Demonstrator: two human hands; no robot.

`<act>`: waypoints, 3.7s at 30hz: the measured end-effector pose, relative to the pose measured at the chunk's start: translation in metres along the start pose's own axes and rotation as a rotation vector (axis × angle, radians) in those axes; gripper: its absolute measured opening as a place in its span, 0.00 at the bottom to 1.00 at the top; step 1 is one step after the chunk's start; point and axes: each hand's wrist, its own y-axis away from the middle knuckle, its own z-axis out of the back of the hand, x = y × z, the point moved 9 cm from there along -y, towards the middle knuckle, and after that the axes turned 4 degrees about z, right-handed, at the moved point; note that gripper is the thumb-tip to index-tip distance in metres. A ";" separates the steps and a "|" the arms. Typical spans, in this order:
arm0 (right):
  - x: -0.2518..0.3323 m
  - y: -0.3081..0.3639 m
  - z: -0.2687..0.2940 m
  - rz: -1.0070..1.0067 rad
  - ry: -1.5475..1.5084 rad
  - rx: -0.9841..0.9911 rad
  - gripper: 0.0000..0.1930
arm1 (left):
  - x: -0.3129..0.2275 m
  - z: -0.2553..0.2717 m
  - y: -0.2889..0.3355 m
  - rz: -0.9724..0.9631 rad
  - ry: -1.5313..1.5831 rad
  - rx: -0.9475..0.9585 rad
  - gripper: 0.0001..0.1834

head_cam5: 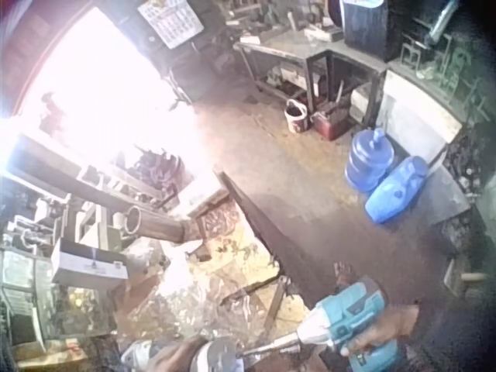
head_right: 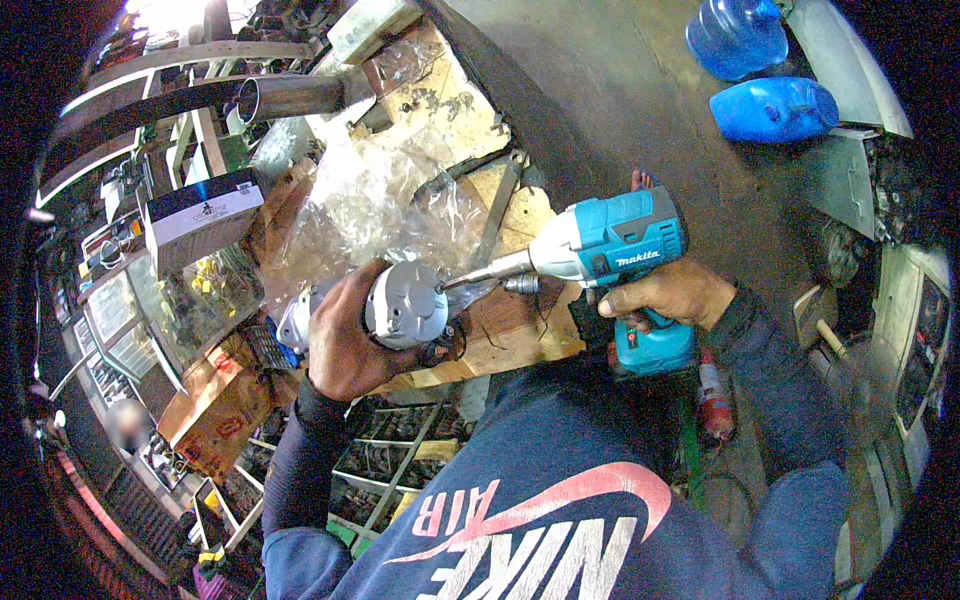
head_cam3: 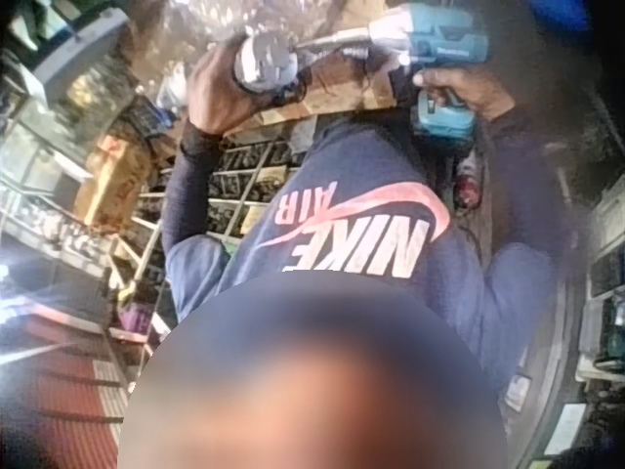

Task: The person uses a cordless impact wrench to tighten bolts on a cylindrical motor component. They repeatedly attach and detach the socket, reposition the motor, and tighten fasteners on different sides of the housing.

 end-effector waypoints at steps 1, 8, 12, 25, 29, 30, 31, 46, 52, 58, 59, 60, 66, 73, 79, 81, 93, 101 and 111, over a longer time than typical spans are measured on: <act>0.000 0.001 0.001 -0.002 0.007 -0.004 0.13 | 0.000 -0.001 -0.002 0.008 -0.011 0.018 0.47; 0.003 0.006 0.017 0.090 0.057 -0.052 0.13 | 0.013 -0.009 -0.019 0.081 -0.069 0.152 0.48; 0.010 0.011 0.023 0.144 0.117 -0.090 0.14 | 0.020 -0.013 -0.018 0.127 -0.124 0.230 0.49; 0.200 0.093 -0.028 0.653 0.375 -0.436 0.16 | -0.073 -0.050 -0.015 -0.197 -0.630 -0.050 0.19; 0.257 0.079 -0.086 0.772 0.367 -0.314 0.15 | -0.061 -0.071 -0.022 -0.111 -0.732 0.081 0.16; 0.273 0.073 -0.105 0.865 0.422 -0.269 0.15 | -0.060 -0.072 -0.022 -0.112 -0.722 0.073 0.17; 0.284 0.065 -0.123 0.918 0.498 -0.248 0.15 | -0.062 -0.071 -0.020 -0.142 -0.710 0.037 0.17; 0.281 -0.223 -0.310 1.188 0.630 0.351 0.10 | -0.040 -0.150 -0.060 -0.118 -0.809 0.042 0.23; 0.242 -0.294 -0.328 1.023 0.700 0.308 0.13 | -0.039 -0.147 -0.060 -0.144 -0.639 -0.134 0.20; 0.247 -0.247 -0.381 1.369 0.940 0.449 0.23 | -0.057 -0.094 -0.027 -0.172 -0.195 -0.195 0.25; 0.244 -0.251 -0.389 1.300 1.037 0.466 0.24 | -0.068 -0.064 -0.012 -0.228 -0.144 -0.404 0.28; 0.242 -0.252 -0.396 1.285 1.130 0.477 0.26 | -0.071 -0.045 -0.006 -0.221 -0.074 -0.474 0.30; 0.250 -0.269 -0.391 1.200 1.257 0.424 0.27 | -0.066 -0.032 -0.016 -0.088 -0.067 -0.155 0.24; 0.272 -0.222 -0.370 1.235 1.255 0.501 0.31 | -0.013 -0.031 -0.052 0.159 -0.070 0.001 0.24; 0.321 -0.132 -0.213 1.087 1.287 0.075 0.22 | 0.005 0.045 -0.059 0.066 0.083 -0.560 0.09; 0.310 -0.115 -0.160 0.907 1.318 -0.050 0.18 | -0.002 0.056 -0.071 -0.001 0.043 -0.583 0.10; 0.225 -0.121 -0.030 0.768 0.865 -0.502 0.10 | 0.001 0.009 -0.154 0.065 -0.322 -0.294 0.09; 0.211 -0.094 -0.051 0.957 0.999 -0.618 0.10 | 0.009 0.031 -0.134 0.094 -0.087 -0.464 0.12; 0.186 -0.077 -0.063 1.010 1.149 -0.685 0.13 | 0.055 0.077 0.029 0.189 0.392 -0.825 0.08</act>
